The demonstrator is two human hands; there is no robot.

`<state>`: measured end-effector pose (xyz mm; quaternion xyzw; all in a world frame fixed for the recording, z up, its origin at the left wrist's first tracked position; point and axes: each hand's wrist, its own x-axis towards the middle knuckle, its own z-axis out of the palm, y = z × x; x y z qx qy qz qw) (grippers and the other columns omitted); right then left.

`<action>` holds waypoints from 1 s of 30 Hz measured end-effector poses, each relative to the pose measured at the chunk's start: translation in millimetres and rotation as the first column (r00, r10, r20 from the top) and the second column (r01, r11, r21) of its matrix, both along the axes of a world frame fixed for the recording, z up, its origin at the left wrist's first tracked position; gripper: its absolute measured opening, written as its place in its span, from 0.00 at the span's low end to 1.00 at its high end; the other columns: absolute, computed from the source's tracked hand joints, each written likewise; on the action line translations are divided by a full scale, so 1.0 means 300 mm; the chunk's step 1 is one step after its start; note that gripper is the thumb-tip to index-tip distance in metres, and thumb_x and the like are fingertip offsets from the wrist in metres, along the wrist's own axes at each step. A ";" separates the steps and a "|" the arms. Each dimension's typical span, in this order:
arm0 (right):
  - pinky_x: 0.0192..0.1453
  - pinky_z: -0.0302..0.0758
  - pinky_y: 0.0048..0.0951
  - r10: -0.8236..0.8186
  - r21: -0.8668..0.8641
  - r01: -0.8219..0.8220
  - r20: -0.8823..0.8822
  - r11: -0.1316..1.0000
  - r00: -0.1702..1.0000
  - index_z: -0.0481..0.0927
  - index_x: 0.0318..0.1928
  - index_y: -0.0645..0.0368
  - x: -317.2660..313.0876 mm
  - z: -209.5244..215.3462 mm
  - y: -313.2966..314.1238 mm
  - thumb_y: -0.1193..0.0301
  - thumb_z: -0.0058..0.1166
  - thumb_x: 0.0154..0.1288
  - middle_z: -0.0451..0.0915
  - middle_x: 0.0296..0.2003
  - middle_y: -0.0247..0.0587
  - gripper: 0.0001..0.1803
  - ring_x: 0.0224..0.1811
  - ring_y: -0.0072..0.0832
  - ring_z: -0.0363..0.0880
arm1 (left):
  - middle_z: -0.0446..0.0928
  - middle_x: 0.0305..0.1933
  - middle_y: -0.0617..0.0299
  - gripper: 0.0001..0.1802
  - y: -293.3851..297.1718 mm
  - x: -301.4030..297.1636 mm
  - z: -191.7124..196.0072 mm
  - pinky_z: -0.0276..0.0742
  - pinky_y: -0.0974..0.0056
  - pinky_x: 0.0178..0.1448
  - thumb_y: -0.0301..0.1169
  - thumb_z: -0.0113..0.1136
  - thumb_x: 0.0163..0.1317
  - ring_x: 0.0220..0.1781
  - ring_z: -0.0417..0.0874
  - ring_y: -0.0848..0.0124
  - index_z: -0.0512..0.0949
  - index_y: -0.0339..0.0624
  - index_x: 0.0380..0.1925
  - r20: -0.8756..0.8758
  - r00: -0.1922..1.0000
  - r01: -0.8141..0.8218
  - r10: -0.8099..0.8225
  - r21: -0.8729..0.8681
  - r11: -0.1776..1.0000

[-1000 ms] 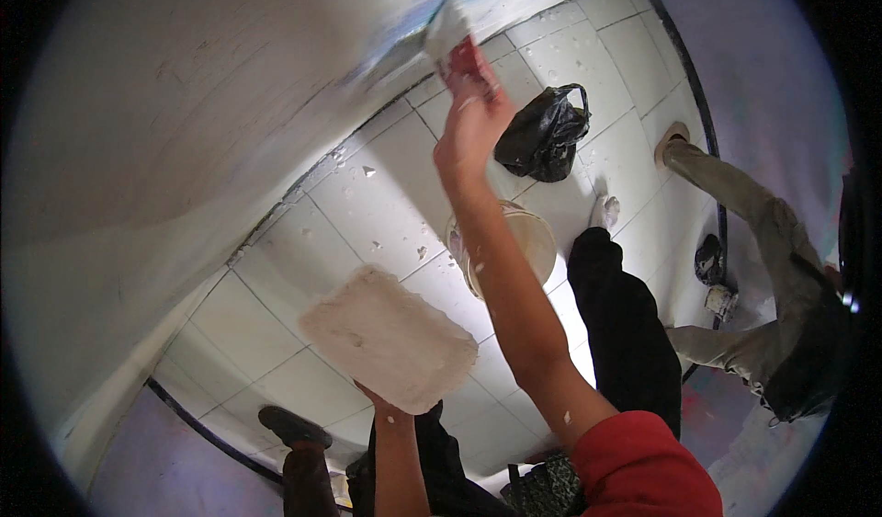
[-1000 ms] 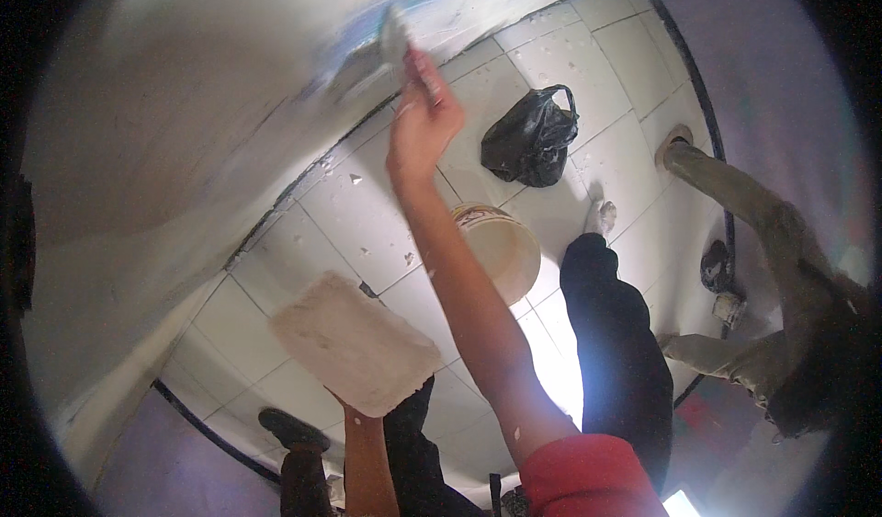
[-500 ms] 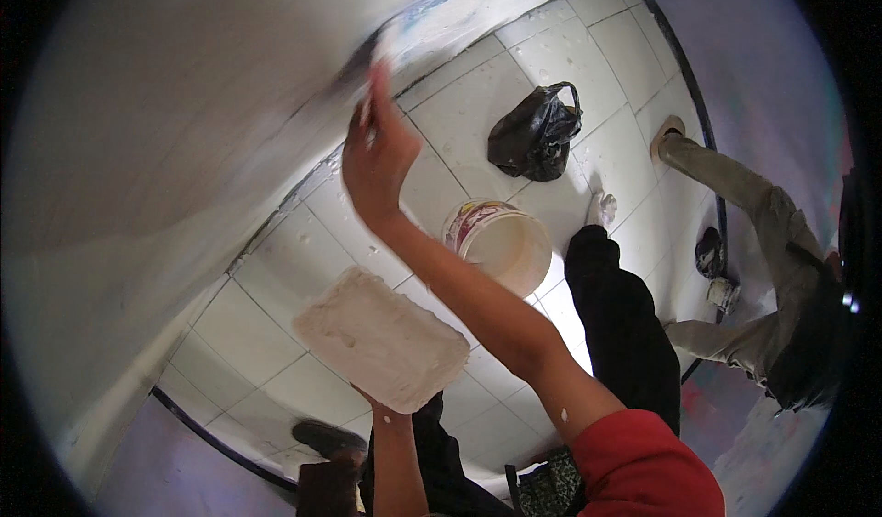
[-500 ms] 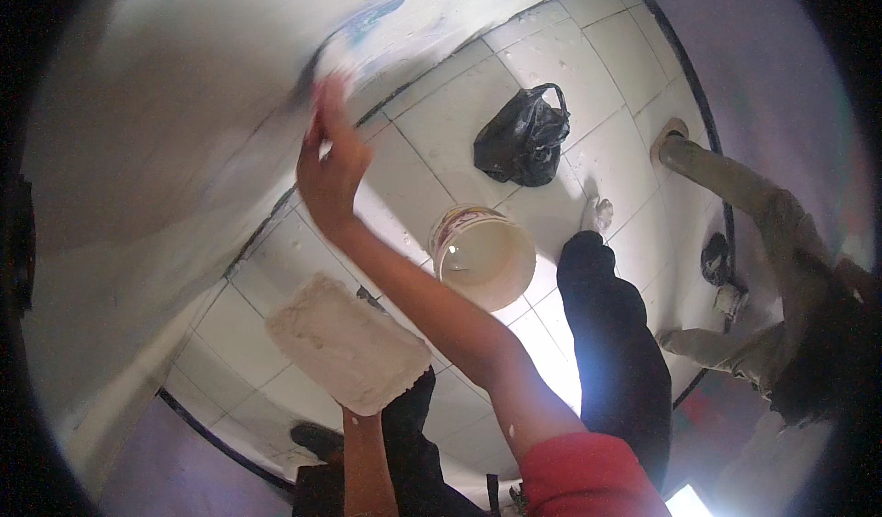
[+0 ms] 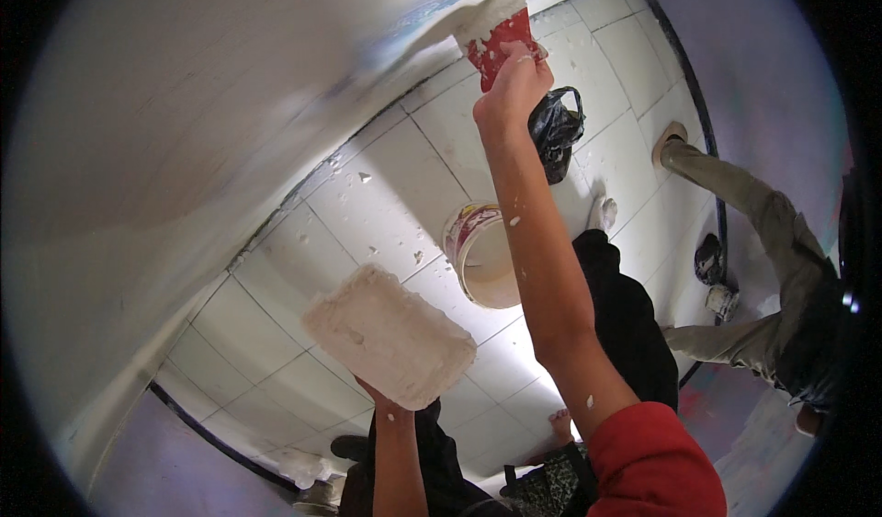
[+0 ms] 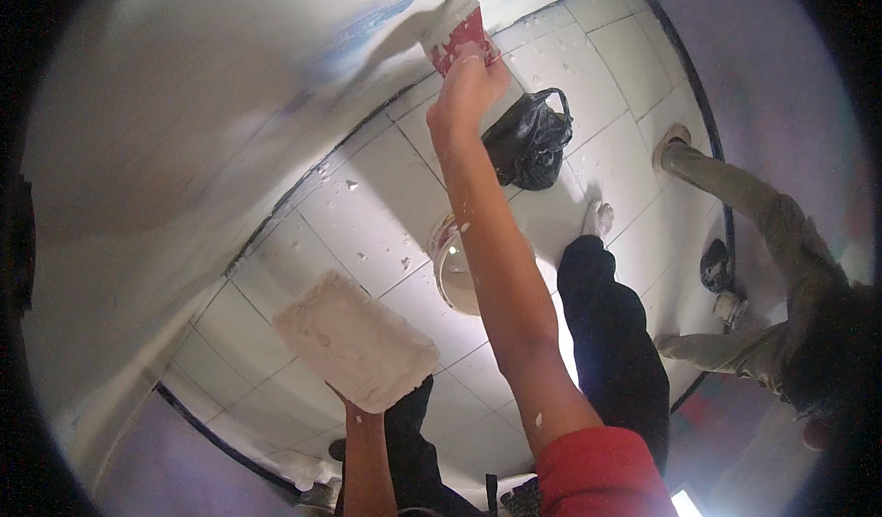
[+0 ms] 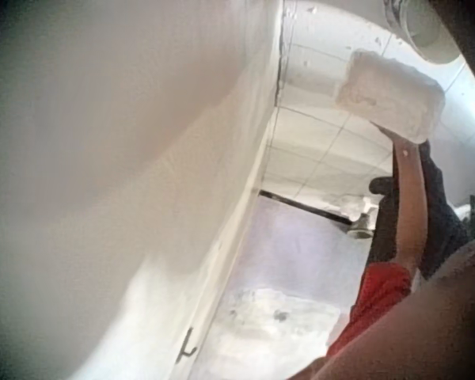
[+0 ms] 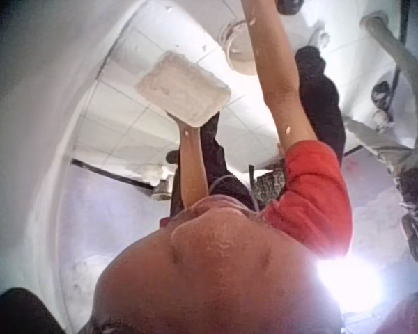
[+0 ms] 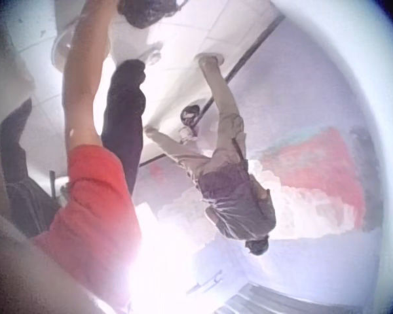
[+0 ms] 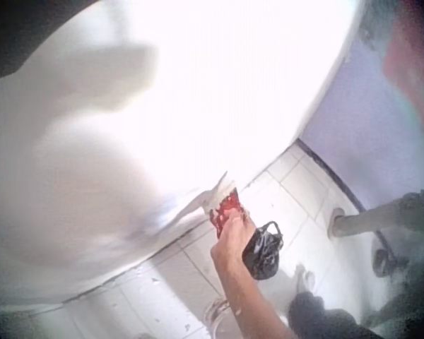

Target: The person applies white plaster to a ceiling using a trowel and hawk. They repeatedly scoop plaster from the hawk and spread it onto the ceiling surface in smooth strokes.

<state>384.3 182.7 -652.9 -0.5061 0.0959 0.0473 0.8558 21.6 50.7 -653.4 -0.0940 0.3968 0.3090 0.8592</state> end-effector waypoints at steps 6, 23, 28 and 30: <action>0.51 0.74 0.26 0.032 -0.037 -0.024 0.248 0.999 0.968 0.78 0.46 0.75 -0.129 0.054 0.037 0.83 0.42 0.53 0.79 0.39 0.43 0.19 0.40 0.25 0.78 | 0.61 0.67 0.54 0.39 0.004 -0.046 -0.007 0.66 0.42 0.65 0.62 0.40 0.63 0.65 0.66 0.51 0.56 0.50 0.67 0.086 0.992 -0.091 0.089 0.023 0.996; 0.46 0.74 0.22 0.242 -0.182 -0.178 0.438 0.967 0.866 0.75 0.56 0.61 -0.481 -0.014 -0.015 0.88 0.45 0.57 0.81 0.47 0.45 0.26 0.41 0.22 0.79 | 0.61 0.67 0.54 0.40 0.037 -0.064 0.018 0.64 0.42 0.66 0.63 0.39 0.63 0.65 0.65 0.51 0.55 0.50 0.67 0.085 0.993 -0.087 0.085 0.011 0.996; 0.33 0.71 0.21 0.220 -0.548 0.200 0.605 0.813 0.765 0.64 0.66 0.56 -0.442 0.010 0.145 0.84 0.47 0.61 0.81 0.46 0.48 0.31 0.26 0.18 0.68 | 0.61 0.67 0.55 0.40 -0.011 -0.058 0.020 0.64 0.43 0.66 0.64 0.39 0.63 0.65 0.65 0.52 0.55 0.51 0.67 0.107 0.991 -0.076 0.079 -0.024 0.997; 0.36 0.72 0.21 0.345 -0.581 0.015 0.504 0.814 0.791 0.64 0.65 0.59 -0.595 0.044 0.140 0.85 0.49 0.60 0.74 0.54 0.55 0.31 0.33 0.17 0.75 | 0.60 0.67 0.56 0.41 -0.017 -0.066 -0.004 0.65 0.43 0.65 0.65 0.39 0.62 0.65 0.65 0.53 0.55 0.51 0.67 0.037 0.997 -0.068 0.068 -0.012 0.998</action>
